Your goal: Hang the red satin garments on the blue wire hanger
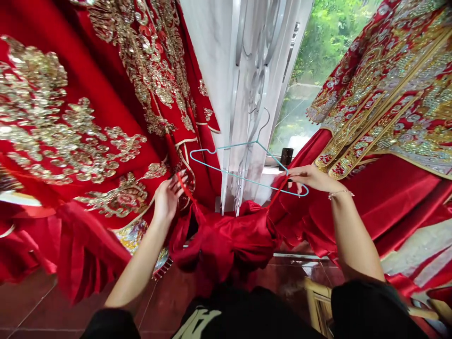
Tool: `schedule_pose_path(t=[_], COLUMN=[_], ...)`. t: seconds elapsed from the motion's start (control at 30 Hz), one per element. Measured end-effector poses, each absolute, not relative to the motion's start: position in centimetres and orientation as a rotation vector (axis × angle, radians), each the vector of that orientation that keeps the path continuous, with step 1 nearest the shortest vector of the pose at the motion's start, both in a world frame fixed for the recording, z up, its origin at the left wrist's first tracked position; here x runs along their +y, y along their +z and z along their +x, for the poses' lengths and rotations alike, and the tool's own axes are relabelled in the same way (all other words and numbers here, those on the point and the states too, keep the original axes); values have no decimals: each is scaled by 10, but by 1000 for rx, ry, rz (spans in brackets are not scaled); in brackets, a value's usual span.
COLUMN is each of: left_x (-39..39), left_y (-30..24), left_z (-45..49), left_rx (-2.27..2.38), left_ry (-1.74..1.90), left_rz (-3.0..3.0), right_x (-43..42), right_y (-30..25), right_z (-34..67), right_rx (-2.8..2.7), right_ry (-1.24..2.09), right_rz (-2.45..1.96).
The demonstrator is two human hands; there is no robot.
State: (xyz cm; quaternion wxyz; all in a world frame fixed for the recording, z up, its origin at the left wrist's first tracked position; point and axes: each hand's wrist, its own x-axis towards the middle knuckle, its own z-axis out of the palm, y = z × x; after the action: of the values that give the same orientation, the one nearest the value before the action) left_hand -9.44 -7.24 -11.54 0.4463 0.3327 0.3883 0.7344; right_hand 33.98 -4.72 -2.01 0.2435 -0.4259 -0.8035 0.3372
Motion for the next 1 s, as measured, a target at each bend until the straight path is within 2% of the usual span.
schedule_pose_path(t=[0.13,0.4,0.67,0.83,0.93,1.0], left_x=[-37,-21,-24,-13,-11,-14], left_y=[-98,-66,-24,-9,-5,0], left_z=[-101,-103,-85,-56,-50,-56], left_rx=[969,1030,1202,1143,1321,1536], left_ry=[1861,1882,1535,1360,1302,1406], left_rz=[838,934,1283,1428,1655,1918], right_x=[-38,-31,-39,-47,-46,-43], right_y=[-15,-25,-31,-32,-35,-39], right_z=[347,347,346,338,335,335], right_rx=[-2244,-2266,-2163,-2163,-2151,-2147], right_ry=[967,1037,926,909,902,881], right_rz=[-1181,-1154,-1192,-1191,-1182,-1187])
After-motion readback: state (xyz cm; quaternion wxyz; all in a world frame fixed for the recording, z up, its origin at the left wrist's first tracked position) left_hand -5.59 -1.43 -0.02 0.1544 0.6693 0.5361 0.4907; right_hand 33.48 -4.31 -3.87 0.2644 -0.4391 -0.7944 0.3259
